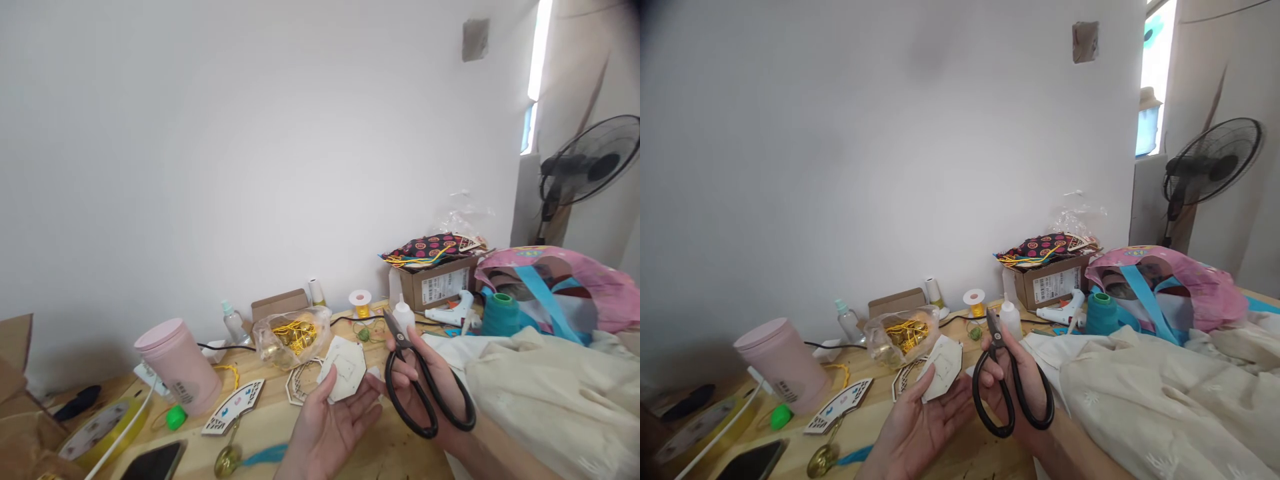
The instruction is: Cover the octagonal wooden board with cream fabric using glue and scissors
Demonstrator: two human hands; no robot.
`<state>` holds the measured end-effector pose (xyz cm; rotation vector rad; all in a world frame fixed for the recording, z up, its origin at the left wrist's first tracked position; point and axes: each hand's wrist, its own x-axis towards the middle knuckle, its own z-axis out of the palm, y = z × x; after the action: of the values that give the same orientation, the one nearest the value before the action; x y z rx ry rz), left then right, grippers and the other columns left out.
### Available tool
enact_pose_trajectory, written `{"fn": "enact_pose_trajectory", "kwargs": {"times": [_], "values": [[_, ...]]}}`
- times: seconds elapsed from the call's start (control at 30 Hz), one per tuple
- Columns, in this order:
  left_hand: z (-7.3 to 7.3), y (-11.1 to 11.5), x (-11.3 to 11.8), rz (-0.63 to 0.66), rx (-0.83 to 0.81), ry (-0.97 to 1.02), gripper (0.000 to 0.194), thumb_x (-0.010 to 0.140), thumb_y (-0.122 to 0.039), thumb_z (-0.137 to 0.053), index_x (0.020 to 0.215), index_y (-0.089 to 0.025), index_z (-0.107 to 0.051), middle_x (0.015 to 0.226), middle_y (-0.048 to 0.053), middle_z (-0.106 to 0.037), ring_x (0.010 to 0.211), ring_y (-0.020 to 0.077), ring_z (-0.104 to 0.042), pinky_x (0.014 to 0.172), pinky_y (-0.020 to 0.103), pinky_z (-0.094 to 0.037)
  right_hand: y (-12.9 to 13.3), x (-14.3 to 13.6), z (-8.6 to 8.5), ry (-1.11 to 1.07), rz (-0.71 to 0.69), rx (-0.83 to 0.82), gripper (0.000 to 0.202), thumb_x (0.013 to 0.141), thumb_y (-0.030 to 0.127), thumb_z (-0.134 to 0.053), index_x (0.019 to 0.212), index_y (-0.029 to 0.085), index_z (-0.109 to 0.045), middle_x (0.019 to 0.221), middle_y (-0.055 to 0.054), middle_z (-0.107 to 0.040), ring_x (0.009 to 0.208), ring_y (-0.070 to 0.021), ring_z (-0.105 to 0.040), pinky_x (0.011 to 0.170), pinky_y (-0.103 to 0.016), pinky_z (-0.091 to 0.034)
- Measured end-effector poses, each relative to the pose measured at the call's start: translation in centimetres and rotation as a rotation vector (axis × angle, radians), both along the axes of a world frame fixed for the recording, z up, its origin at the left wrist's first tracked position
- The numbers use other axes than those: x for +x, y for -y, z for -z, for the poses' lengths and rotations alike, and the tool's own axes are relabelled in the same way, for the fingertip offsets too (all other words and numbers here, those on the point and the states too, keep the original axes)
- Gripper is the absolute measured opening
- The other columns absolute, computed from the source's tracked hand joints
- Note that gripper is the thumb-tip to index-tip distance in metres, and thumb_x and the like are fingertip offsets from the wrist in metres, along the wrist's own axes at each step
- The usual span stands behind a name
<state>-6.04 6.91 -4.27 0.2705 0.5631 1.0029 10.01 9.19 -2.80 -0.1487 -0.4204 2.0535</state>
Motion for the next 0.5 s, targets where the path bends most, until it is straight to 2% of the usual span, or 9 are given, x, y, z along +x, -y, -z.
{"fn": "enact_pose_trajectory", "kwargs": {"times": [0.1,0.2,0.33,0.5], "values": [[0.4,-0.1,-0.2,0.029,0.024,0.038,0.043,0.078,-0.036,-0.049,0.1,0.001,-0.056,0.097,0.02,-0.063,0.102,0.0293,-0.053,0.094,0.039,-0.032,0.0,-0.5,0.5,0.084,0.024,-0.085,0.026,0.071,0.039,-0.058,0.068,0.014,-0.057,0.036,0.007,-0.044,0.038,-0.0072,-0.047,0.041,-0.016,-0.036],[0.8,-0.2,-0.5,0.052,0.03,0.035,0.054,0.079,-0.038,-0.047,0.11,0.006,-0.048,0.113,0.024,-0.053,0.114,0.0313,-0.041,0.096,0.039,-0.03,-0.1,-0.6,0.7,0.123,0.143,-0.144,0.026,0.072,0.039,-0.057,0.064,0.015,-0.055,0.038,0.006,-0.045,0.04,-0.0081,-0.047,0.044,-0.018,-0.037],[0.7,-0.1,-0.5,0.064,0.042,-0.009,0.06,0.079,-0.038,-0.046,0.116,0.008,-0.04,0.124,0.026,-0.043,0.119,0.0318,-0.032,0.097,0.04,-0.029,-0.1,-0.5,0.5,0.174,0.206,-0.109,0.027,0.073,0.041,-0.056,0.061,0.016,-0.053,0.038,0.006,-0.043,0.041,-0.0083,-0.046,0.046,-0.019,-0.037],[0.1,0.1,-0.5,0.044,0.042,-0.047,0.055,0.079,-0.037,-0.047,0.112,0.007,-0.045,0.12,0.026,-0.048,0.118,0.0314,-0.034,0.096,0.04,-0.031,-0.2,-0.7,1.2,0.254,0.187,-0.008,0.028,0.075,0.043,-0.052,0.065,0.016,-0.054,0.041,0.007,-0.042,0.043,-0.0081,-0.046,0.046,-0.018,-0.036]]}}
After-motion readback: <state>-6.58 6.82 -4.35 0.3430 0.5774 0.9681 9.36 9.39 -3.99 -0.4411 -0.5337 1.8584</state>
